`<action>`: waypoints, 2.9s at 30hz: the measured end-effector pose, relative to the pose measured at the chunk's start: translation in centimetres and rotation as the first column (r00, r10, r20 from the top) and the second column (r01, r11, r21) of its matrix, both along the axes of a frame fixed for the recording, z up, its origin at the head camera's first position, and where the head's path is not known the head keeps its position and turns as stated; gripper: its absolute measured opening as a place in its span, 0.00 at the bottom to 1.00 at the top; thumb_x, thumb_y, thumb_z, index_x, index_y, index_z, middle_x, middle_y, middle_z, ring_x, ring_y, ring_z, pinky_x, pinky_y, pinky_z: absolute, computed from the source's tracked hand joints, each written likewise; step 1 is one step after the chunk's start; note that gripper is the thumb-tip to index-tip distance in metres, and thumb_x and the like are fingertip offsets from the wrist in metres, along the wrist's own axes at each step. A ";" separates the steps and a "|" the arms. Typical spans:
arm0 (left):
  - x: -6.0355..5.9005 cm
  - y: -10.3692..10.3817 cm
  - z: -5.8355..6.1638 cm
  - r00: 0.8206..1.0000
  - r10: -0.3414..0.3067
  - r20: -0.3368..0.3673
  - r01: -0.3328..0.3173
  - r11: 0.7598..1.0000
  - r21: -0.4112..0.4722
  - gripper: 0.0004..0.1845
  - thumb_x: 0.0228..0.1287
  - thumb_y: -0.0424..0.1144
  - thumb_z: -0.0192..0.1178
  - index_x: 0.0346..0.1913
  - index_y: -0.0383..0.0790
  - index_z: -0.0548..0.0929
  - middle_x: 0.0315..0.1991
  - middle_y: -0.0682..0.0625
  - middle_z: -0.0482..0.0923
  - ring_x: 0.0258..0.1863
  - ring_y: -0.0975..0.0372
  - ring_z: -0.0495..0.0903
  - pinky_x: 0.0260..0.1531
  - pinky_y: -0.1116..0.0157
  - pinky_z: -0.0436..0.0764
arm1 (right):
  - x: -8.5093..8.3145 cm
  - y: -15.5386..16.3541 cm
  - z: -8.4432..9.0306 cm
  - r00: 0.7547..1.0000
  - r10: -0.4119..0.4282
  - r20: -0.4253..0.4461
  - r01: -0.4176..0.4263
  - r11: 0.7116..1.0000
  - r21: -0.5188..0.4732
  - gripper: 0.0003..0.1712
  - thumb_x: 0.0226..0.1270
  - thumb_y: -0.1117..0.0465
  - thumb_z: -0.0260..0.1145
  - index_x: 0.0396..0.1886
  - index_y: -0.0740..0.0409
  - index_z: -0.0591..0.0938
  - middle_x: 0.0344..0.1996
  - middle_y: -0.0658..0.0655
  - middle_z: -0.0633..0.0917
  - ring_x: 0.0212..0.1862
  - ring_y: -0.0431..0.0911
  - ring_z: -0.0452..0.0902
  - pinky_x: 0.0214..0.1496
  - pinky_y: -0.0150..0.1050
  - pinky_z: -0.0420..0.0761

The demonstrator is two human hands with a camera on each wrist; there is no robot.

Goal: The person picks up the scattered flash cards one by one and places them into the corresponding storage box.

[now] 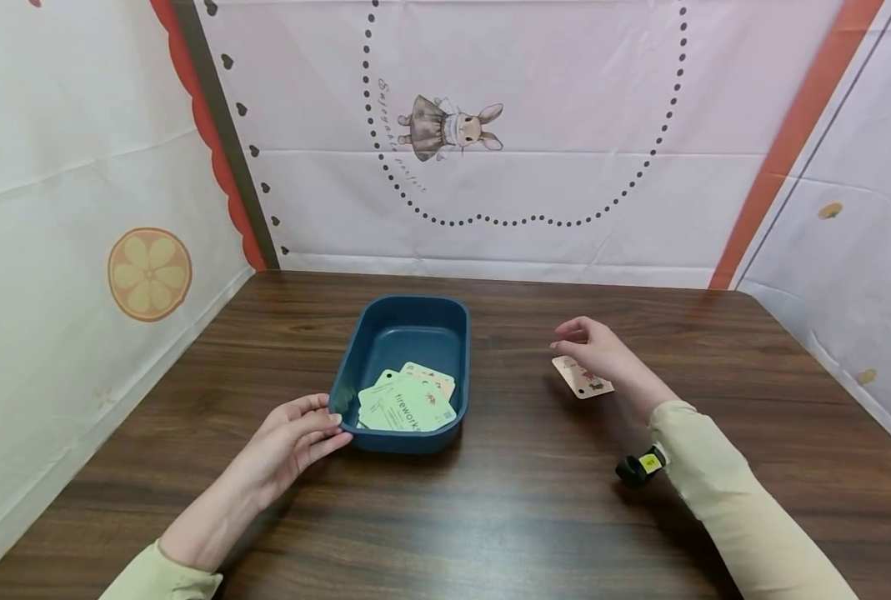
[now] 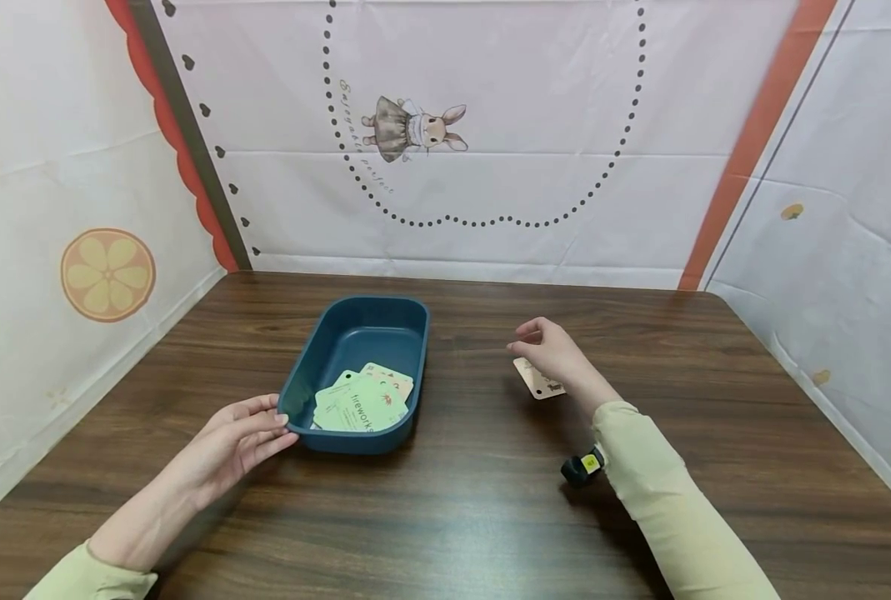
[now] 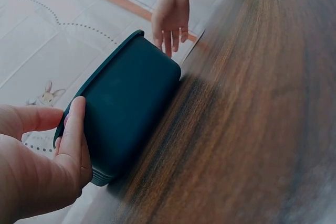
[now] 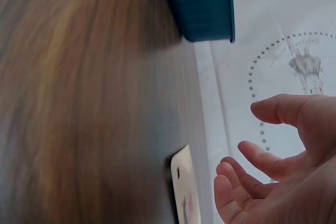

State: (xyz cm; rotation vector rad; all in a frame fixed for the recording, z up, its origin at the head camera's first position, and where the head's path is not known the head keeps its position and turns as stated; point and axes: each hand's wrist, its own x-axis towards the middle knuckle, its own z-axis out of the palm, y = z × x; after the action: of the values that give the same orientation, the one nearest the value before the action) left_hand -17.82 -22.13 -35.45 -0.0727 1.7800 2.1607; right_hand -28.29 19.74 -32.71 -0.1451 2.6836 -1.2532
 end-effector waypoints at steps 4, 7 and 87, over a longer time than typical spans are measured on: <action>0.0 0.0 0.0 1.000 0.007 -0.003 -0.007 1.000 0.004 0.18 0.69 0.31 0.55 0.57 0.33 0.63 0.41 0.51 0.75 0.38 0.66 0.81 0.52 0.68 0.86 | 0.1 0.8 -0.2 1.000 0.013 -0.012 -0.013 0.999 0.045 0.28 0.74 0.56 0.57 0.65 0.69 0.67 0.66 0.73 0.70 0.64 0.62 0.72 0.53 0.45 0.82; 0.1 0.0 -0.1 1.000 0.010 -0.007 -0.010 1.000 0.006 0.17 0.69 0.30 0.55 0.56 0.34 0.64 0.40 0.52 0.75 0.38 0.66 0.81 0.52 0.68 0.86 | 0.1 1.3 -0.3 1.000 0.017 -0.025 -0.015 0.997 0.073 0.28 0.74 0.56 0.57 0.64 0.69 0.68 0.65 0.74 0.71 0.62 0.62 0.74 0.56 0.47 0.82; 0.1 0.0 0.1 1.000 -0.003 -0.008 0.003 1.000 -0.009 0.19 0.69 0.31 0.55 0.58 0.33 0.62 0.40 0.51 0.75 0.38 0.66 0.80 0.51 0.68 0.86 | 0.4 3.4 -1.0 1.000 0.002 -0.015 0.005 0.887 0.462 0.34 0.55 0.45 0.74 0.42 0.69 0.70 0.34 0.61 0.75 0.36 0.51 0.70 0.33 0.33 0.68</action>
State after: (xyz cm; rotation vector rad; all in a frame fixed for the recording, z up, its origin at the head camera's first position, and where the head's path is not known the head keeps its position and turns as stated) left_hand -17.77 -22.10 -35.36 -0.0633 1.7930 2.1540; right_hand -27.86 23.15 -33.72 -0.0859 2.9037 -0.5774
